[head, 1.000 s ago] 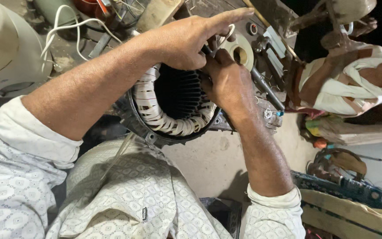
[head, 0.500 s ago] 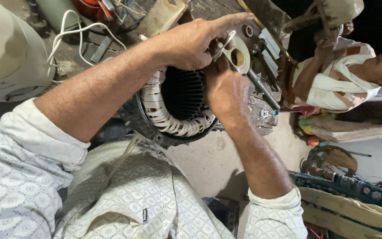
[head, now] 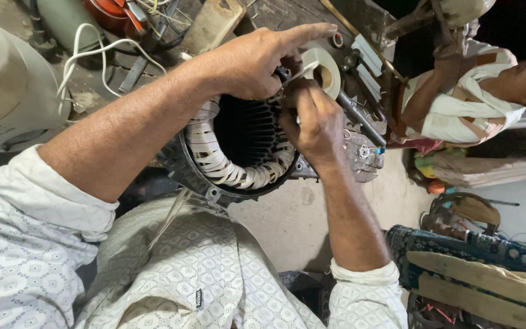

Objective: The person is repairing a motor stator by hand. They use a hammer to tap insulation tape into the slots of the stator and a screwdriver to adjust the wires and tape.

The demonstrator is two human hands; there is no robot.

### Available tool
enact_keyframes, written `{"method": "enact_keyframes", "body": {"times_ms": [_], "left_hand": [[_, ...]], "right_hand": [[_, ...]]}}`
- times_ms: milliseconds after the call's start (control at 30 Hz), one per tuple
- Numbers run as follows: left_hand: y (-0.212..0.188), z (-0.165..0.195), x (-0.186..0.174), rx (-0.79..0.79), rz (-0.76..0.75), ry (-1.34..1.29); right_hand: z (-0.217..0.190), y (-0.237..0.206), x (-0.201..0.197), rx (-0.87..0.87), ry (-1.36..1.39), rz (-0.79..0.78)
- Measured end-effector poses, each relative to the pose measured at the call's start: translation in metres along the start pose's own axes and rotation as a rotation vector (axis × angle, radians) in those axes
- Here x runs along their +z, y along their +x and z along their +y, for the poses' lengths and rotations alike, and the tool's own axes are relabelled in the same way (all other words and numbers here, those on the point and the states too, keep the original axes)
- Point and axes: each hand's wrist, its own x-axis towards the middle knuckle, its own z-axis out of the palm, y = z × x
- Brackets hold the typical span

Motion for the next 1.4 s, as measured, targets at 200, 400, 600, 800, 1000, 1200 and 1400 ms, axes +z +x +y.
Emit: {"method": "enact_keyframes", "body": {"times_ms": [200,400,600,800,1000,1200,1400], "left_hand": [[0.001,0.003,0.006,-0.032,-0.012,0.112],[-0.002,0.004,0.008,0.035,0.001,0.153],[-0.003,0.005,0.014,0.01,-0.075,0.28],[0.0,0.002,0.016,0.025,-0.127,0.178],[0.0,-0.009,0.021,0.016,-0.168,0.099],[-0.007,-0.001,0.023,0.185,-0.093,0.264],[-0.05,0.018,0.044,0.231,-0.24,0.386]], "right_hand": [[-0.015,-0.005,0.001,-0.16,-0.163,0.116],[-0.022,-0.006,0.009,-0.033,-0.161,0.069],[-0.031,-0.002,0.002,0.171,-0.028,-0.061],[-0.059,-0.03,0.007,0.109,0.207,0.074],[-0.076,-0.06,0.017,0.207,0.152,0.168],[-0.074,-0.071,0.023,0.306,0.472,0.339],[-0.066,-0.086,0.023,0.332,0.554,0.398]]}}
